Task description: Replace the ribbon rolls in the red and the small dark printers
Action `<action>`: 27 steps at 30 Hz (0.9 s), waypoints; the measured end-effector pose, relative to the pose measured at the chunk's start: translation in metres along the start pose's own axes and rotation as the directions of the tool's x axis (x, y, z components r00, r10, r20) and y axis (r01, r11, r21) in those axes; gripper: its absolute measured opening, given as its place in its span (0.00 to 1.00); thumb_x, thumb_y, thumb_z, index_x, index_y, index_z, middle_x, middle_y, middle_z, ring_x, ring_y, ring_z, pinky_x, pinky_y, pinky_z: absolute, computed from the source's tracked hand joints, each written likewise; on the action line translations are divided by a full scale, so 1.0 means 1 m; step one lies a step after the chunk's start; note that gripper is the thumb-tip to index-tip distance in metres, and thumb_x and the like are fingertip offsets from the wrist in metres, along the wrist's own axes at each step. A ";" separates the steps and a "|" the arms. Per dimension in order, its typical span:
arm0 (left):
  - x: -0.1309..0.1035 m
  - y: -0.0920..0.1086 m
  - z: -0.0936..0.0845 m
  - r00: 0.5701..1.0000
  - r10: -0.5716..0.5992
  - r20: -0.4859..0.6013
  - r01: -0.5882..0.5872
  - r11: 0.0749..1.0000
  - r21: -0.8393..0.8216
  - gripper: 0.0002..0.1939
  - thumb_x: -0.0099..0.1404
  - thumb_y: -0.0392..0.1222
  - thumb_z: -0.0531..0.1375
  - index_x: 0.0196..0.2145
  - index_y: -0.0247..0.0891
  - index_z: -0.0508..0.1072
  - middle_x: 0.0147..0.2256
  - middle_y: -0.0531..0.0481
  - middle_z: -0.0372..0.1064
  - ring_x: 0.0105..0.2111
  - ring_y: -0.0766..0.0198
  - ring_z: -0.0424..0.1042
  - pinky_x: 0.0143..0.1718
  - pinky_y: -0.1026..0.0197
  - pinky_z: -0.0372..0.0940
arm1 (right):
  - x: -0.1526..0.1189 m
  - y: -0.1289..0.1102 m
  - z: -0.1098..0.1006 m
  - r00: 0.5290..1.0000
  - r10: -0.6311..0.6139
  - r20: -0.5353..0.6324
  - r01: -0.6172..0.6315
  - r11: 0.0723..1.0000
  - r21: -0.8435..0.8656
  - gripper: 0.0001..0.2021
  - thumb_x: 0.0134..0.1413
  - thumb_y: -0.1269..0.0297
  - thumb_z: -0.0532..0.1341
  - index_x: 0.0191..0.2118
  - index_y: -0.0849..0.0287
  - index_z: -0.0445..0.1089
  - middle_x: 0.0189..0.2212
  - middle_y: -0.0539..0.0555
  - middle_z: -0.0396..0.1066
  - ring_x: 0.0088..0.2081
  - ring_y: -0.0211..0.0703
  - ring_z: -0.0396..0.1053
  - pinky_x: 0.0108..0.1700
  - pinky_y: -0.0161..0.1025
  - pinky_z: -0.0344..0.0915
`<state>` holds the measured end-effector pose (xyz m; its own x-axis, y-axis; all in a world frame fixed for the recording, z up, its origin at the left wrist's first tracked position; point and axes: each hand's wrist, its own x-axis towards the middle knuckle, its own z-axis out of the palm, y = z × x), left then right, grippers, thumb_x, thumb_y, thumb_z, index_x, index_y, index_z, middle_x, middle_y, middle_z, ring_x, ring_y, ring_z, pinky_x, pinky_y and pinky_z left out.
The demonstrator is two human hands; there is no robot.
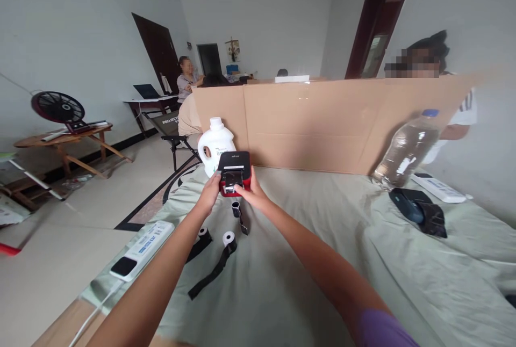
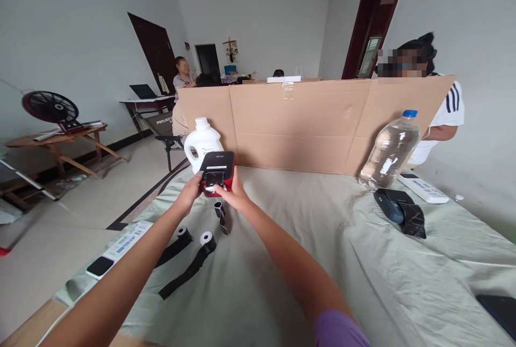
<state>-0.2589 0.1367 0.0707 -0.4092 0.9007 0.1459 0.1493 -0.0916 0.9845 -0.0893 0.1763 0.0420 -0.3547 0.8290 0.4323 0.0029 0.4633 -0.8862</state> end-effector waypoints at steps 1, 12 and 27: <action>-0.009 0.012 0.011 0.997 0.072 0.022 -0.072 0.997 -0.002 0.23 0.71 0.51 0.52 0.59 0.40 0.68 0.58 0.45 0.69 0.61 0.55 0.63 0.64 0.49 0.56 | -0.004 -0.010 -0.013 0.998 -0.043 -0.035 0.042 0.999 -0.034 0.51 0.52 0.44 0.66 0.72 0.54 0.37 0.66 0.57 0.57 0.66 0.54 0.56 0.67 0.54 0.51; -0.181 -0.002 0.157 0.926 0.280 0.252 -0.255 0.958 -0.129 0.32 0.72 0.56 0.52 0.69 0.47 0.51 0.70 0.50 0.46 0.70 0.58 0.43 0.71 0.54 0.41 | -0.188 -0.041 -0.159 0.979 -0.033 -0.199 -0.030 0.951 -0.307 0.43 0.58 0.43 0.60 0.71 0.51 0.41 0.65 0.62 0.54 0.66 0.62 0.52 0.67 0.65 0.48; -0.200 -0.027 0.165 0.914 0.247 0.321 -0.201 0.965 -0.170 0.34 0.71 0.52 0.53 0.70 0.46 0.48 0.71 0.51 0.41 0.71 0.58 0.41 0.72 0.51 0.39 | -0.224 -0.019 -0.164 0.973 0.002 -0.229 -0.090 0.923 -0.375 0.38 0.62 0.47 0.55 0.72 0.49 0.40 0.66 0.59 0.53 0.67 0.55 0.51 0.68 0.58 0.49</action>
<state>-0.0324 0.0290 -0.0010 -0.0482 0.9371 0.3457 0.0735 -0.3418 0.9369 0.1438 0.0335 -0.0108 -0.1312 0.8798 0.4568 0.3852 0.4698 -0.7943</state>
